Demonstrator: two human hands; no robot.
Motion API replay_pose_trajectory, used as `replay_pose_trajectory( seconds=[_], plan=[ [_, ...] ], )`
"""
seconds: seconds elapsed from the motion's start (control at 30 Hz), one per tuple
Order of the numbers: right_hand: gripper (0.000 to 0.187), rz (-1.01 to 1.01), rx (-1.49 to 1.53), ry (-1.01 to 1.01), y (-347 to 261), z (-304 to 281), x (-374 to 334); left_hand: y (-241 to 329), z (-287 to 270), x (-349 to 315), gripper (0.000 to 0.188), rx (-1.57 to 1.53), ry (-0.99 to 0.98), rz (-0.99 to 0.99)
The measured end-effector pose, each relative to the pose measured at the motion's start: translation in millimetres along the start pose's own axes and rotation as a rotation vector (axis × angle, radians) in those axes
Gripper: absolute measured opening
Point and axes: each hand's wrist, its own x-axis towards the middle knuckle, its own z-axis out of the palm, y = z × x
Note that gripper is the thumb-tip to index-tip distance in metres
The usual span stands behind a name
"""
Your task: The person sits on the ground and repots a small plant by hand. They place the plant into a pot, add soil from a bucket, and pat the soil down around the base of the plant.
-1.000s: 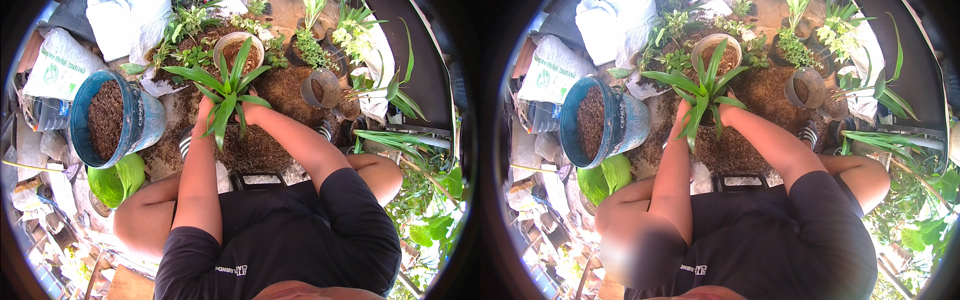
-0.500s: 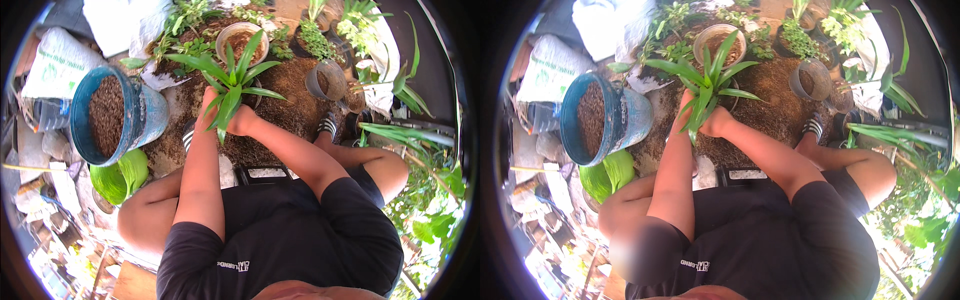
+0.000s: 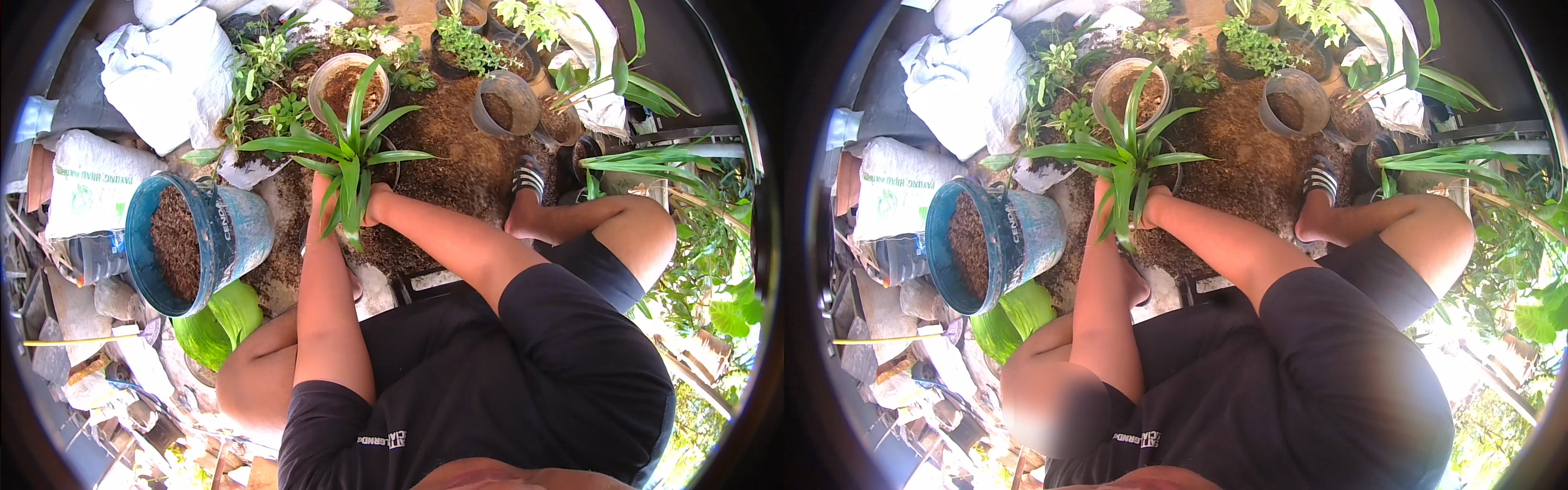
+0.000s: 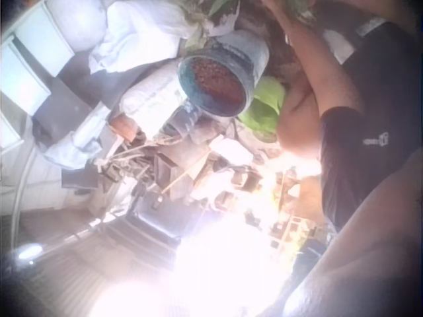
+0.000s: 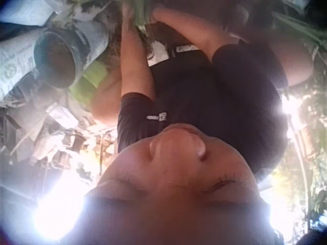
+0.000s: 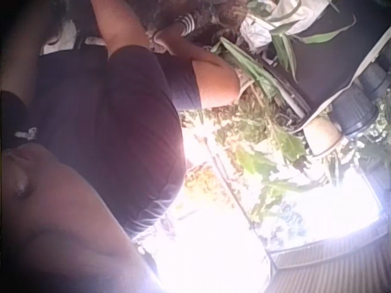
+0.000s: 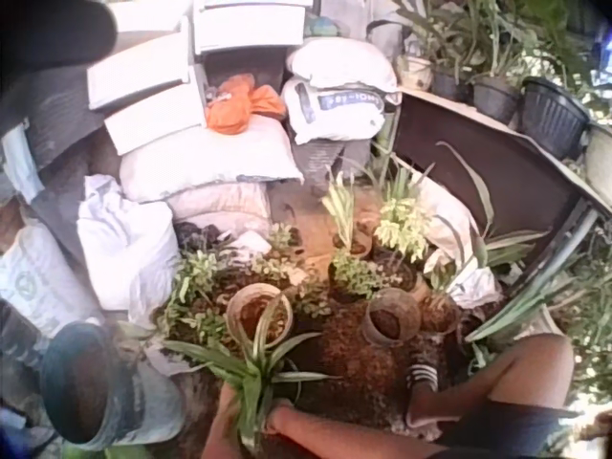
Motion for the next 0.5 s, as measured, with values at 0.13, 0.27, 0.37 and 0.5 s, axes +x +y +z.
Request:
replay_pose_trajectory(
  seconds=[0.13,0.27,0.37,0.5],
  plan=[
    [0.078,0.132,-0.287,-0.054,0.9,-30.6,-47.4,-6.5,3.2,-4.5,0.014,-0.061,0.064,0.012],
    [0.096,0.188,-0.436,0.012,6.9,-48.6,-66.1,-9.5,0.1,-1.1,0.005,0.083,0.083,0.197],
    [0.098,0.056,-0.339,-0.203,27.8,-63.9,-58.7,-13.8,1.5,1.0,0.007,0.31,-0.023,0.263],
    [0.092,-0.013,-0.385,-0.436,24.1,-74.5,-43.6,-22.0,-16.8,10.0,0.007,0.609,0.07,0.382]
  ],
)
